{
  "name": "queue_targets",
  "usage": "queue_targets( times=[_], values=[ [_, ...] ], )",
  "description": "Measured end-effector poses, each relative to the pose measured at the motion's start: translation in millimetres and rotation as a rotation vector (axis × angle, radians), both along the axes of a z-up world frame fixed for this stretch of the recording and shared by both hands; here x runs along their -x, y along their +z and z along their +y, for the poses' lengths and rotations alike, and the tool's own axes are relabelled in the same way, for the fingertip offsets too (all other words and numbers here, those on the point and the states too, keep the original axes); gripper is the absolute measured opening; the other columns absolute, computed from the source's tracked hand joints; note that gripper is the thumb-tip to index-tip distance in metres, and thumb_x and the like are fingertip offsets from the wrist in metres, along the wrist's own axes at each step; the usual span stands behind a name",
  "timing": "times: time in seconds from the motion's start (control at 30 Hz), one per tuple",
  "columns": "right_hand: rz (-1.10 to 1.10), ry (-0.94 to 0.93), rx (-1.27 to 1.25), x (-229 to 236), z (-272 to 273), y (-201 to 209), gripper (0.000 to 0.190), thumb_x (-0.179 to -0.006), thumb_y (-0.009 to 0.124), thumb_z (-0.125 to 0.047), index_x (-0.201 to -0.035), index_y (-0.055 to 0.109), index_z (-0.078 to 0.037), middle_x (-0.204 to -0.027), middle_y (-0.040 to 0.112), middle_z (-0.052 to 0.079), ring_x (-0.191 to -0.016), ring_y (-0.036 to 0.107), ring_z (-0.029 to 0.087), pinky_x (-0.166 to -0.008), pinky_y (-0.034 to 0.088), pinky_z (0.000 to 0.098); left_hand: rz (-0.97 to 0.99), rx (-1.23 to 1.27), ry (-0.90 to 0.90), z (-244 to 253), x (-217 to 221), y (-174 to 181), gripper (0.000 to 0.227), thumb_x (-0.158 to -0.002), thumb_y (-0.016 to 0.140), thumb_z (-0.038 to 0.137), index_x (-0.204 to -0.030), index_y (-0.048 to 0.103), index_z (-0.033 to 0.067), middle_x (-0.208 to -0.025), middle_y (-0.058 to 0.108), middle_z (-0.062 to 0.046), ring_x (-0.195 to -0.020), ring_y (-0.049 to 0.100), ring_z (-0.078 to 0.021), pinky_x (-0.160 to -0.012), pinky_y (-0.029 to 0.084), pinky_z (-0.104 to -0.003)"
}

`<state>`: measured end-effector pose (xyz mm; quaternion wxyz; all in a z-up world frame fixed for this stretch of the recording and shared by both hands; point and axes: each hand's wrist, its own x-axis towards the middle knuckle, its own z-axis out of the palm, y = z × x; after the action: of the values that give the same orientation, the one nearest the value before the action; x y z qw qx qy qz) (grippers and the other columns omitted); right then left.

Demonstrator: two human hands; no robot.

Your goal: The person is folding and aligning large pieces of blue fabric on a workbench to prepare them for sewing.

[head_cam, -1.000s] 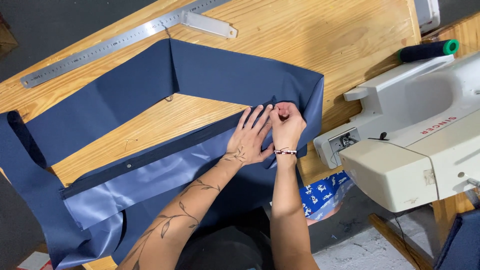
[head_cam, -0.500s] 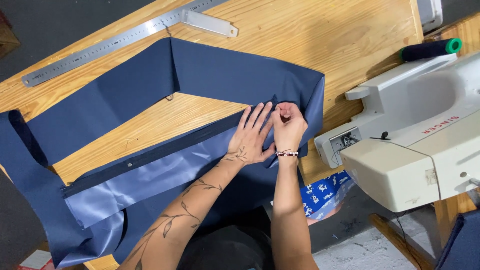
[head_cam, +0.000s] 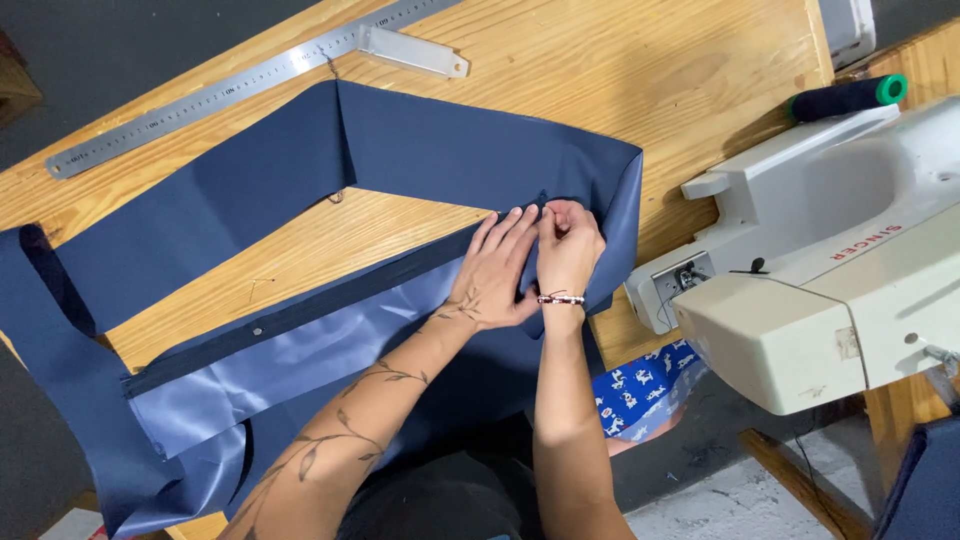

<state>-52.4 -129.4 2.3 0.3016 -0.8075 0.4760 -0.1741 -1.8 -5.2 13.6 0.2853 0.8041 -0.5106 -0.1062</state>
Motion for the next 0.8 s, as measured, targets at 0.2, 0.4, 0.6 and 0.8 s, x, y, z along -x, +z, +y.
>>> queue_targets(
  times=[0.2, 0.4, 0.6, 0.8],
  values=[
    [-0.126, -0.159, -0.01, -3, 10, -8, 0.013, -0.085, 0.082, -0.024, -0.093, 0.072, -0.024, -0.078, 0.073, -0.003, -0.074, 0.073, 0.022, -0.071, 0.059, 0.0371, 0.037, 0.156, 0.187, -18, -20, -18, 0.028, -0.101, 0.049, 0.031, -0.122, 0.062, 0.0174, -0.088, 0.077, 0.003, -0.111, 0.068, -0.013, -0.106, 0.046, -0.035],
    [-0.209, -0.214, 0.047, 1, 25, -12, 0.004, -0.093, 0.077, -0.031, -0.097, 0.077, -0.029, -0.08, 0.078, -0.004, -0.078, 0.075, 0.019, -0.073, 0.059, 0.0335, -0.006, 0.116, 0.233, -27, -22, -31, 0.017, -0.099, 0.058, 0.037, -0.112, 0.067, 0.0306, -0.077, 0.073, 0.016, -0.103, 0.059, -0.0004, -0.093, 0.044, -0.022],
    [-0.488, -0.306, -0.08, -1, 25, -14, 0.03, -0.096, 0.074, -0.021, -0.117, 0.055, -0.013, -0.092, 0.08, 0.006, -0.074, 0.075, 0.012, -0.06, 0.06, 0.0196, 0.014, 0.181, 0.075, -20, -21, 6, 0.016, -0.105, 0.05, 0.004, -0.112, 0.065, 0.0044, -0.094, 0.074, -0.005, -0.099, 0.056, -0.0162, -0.091, 0.039, -0.027],
    [-0.354, -0.259, -0.011, -4, 20, -11, 0.014, -0.093, 0.077, -0.021, -0.092, 0.065, -0.013, -0.088, 0.08, 0.003, -0.07, 0.075, 0.012, -0.054, 0.061, 0.0214, -0.294, 0.106, 0.01, -13, -14, -37, 0.031, -0.106, 0.05, 0.02, -0.134, 0.062, 0.0141, -0.131, 0.064, -0.003, -0.117, 0.058, -0.019, -0.101, 0.043, -0.036]
  ],
)
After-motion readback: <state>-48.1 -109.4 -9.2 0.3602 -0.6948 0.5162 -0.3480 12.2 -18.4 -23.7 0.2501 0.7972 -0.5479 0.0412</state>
